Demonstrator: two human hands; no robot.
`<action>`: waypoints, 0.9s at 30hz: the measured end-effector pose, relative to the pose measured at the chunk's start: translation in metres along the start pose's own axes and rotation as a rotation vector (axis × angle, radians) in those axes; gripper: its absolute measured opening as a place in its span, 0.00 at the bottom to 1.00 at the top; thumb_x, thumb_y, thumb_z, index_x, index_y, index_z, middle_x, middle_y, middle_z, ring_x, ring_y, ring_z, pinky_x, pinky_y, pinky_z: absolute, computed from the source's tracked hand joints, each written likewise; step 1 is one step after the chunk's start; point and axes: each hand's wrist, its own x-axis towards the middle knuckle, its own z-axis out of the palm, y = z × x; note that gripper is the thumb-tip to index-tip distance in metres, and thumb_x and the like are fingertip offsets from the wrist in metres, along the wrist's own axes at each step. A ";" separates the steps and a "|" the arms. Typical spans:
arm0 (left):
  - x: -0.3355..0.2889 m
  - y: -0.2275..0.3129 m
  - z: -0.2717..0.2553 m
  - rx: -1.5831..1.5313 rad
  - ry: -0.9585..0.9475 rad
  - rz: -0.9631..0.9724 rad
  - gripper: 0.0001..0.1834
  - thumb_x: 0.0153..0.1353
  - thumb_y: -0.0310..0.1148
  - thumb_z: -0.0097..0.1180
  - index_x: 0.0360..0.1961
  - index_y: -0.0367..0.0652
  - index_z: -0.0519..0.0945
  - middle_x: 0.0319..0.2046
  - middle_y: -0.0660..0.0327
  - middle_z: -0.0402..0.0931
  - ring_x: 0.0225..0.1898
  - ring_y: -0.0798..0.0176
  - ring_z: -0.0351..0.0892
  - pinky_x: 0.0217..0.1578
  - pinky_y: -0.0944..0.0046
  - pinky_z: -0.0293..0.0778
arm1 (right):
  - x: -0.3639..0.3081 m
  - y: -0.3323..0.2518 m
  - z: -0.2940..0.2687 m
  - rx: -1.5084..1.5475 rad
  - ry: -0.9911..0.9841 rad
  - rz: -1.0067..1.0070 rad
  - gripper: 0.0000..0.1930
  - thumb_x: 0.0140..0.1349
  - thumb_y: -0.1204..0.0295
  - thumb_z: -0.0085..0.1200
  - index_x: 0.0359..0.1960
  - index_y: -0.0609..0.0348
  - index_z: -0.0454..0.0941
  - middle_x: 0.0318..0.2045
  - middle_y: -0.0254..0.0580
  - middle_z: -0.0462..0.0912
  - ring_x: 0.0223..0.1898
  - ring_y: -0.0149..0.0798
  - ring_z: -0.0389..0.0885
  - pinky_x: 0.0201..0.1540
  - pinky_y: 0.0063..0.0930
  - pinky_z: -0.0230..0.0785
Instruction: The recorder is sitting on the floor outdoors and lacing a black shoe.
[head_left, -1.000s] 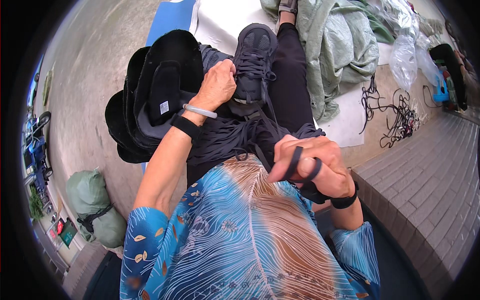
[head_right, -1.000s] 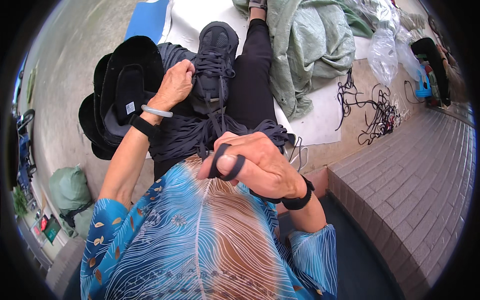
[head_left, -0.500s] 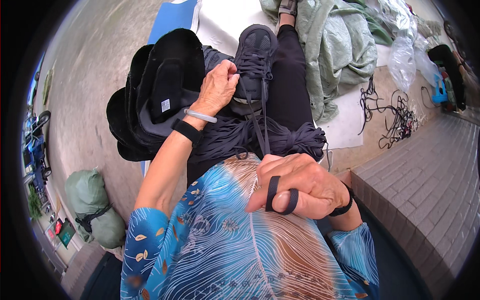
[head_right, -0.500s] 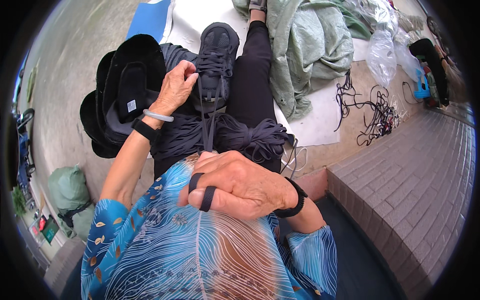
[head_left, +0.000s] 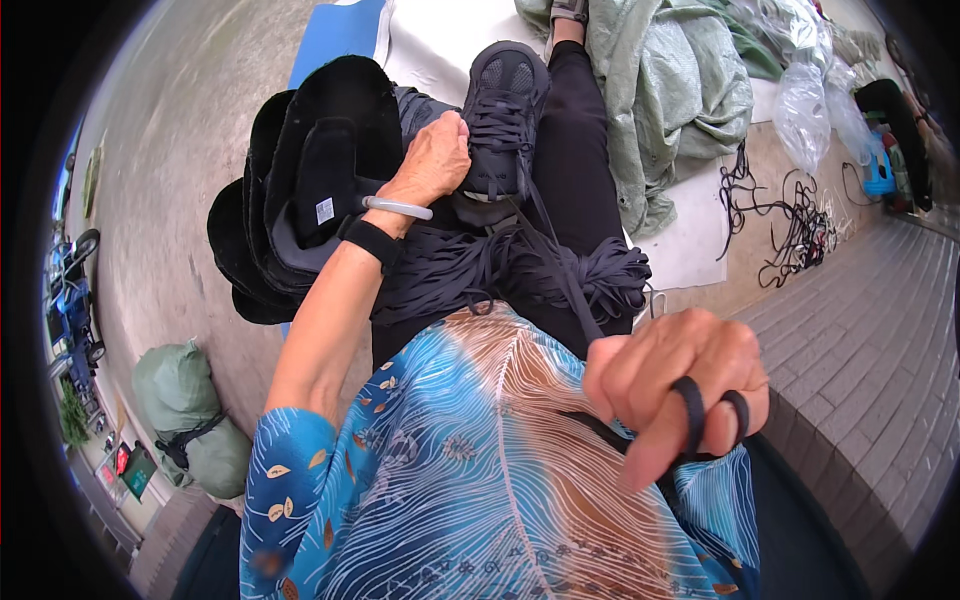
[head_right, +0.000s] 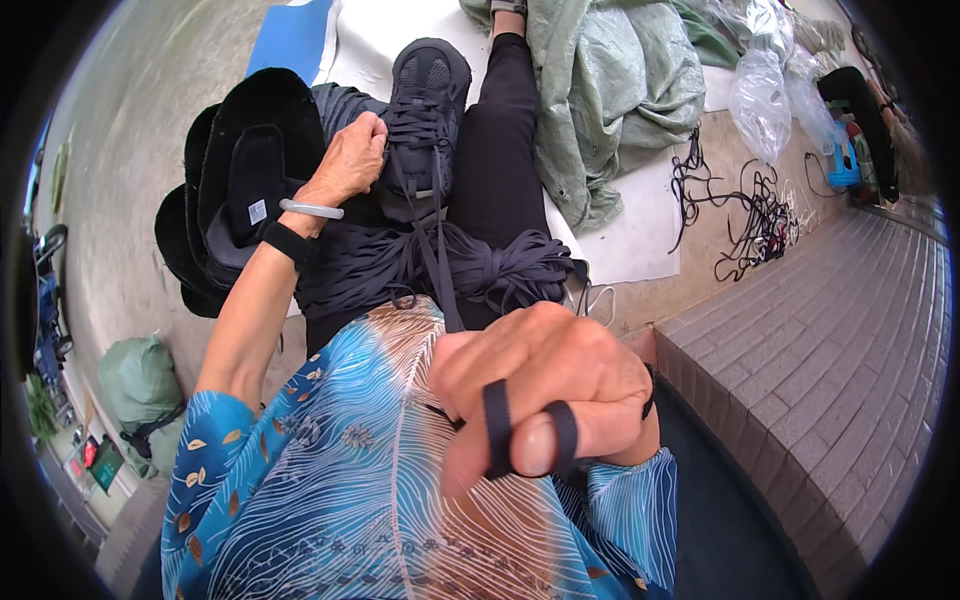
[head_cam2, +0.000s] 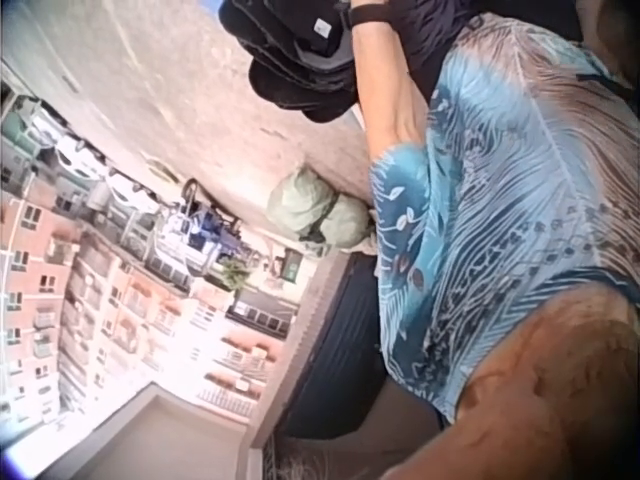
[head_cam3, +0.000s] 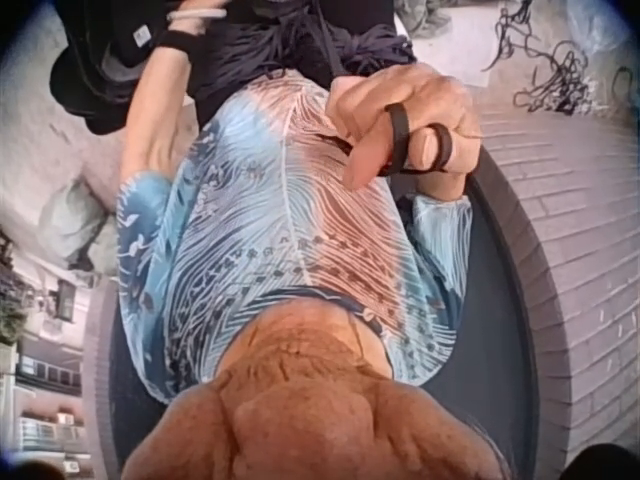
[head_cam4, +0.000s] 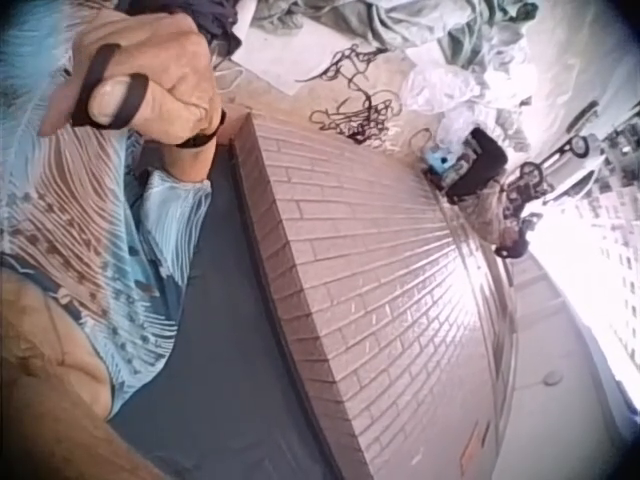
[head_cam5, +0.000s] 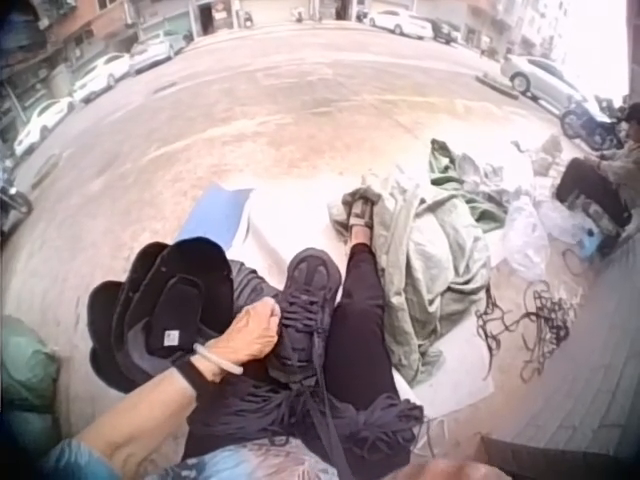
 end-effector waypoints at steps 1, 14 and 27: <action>0.001 0.000 0.000 0.014 -0.002 -0.007 0.07 0.63 0.30 0.44 0.36 0.37 0.69 0.21 0.55 0.73 0.17 0.60 0.75 0.18 0.61 0.73 | 0.000 -0.003 -0.001 -0.015 -0.029 0.071 0.15 0.60 0.70 0.49 0.21 0.72 0.77 0.27 0.55 0.82 0.21 0.46 0.73 0.31 0.38 0.64; -0.055 0.050 -0.029 -1.015 -0.584 -0.601 0.26 0.66 0.52 0.47 0.41 0.33 0.72 0.31 0.53 0.77 0.28 0.61 0.80 0.28 0.63 0.79 | 0.044 0.060 0.031 -0.275 -0.404 0.335 0.16 0.64 0.67 0.47 0.23 0.67 0.74 0.17 0.47 0.73 0.22 0.48 0.72 0.31 0.39 0.63; -0.080 0.040 -0.041 -0.230 -0.605 -0.294 0.14 0.63 0.39 0.52 0.36 0.38 0.80 0.15 0.70 0.64 0.13 0.76 0.61 0.13 0.73 0.60 | 0.004 0.019 -0.053 -0.708 0.067 0.552 0.11 0.47 0.75 0.52 0.34 0.62 0.80 0.49 0.49 0.74 0.46 0.43 0.76 0.53 0.33 0.65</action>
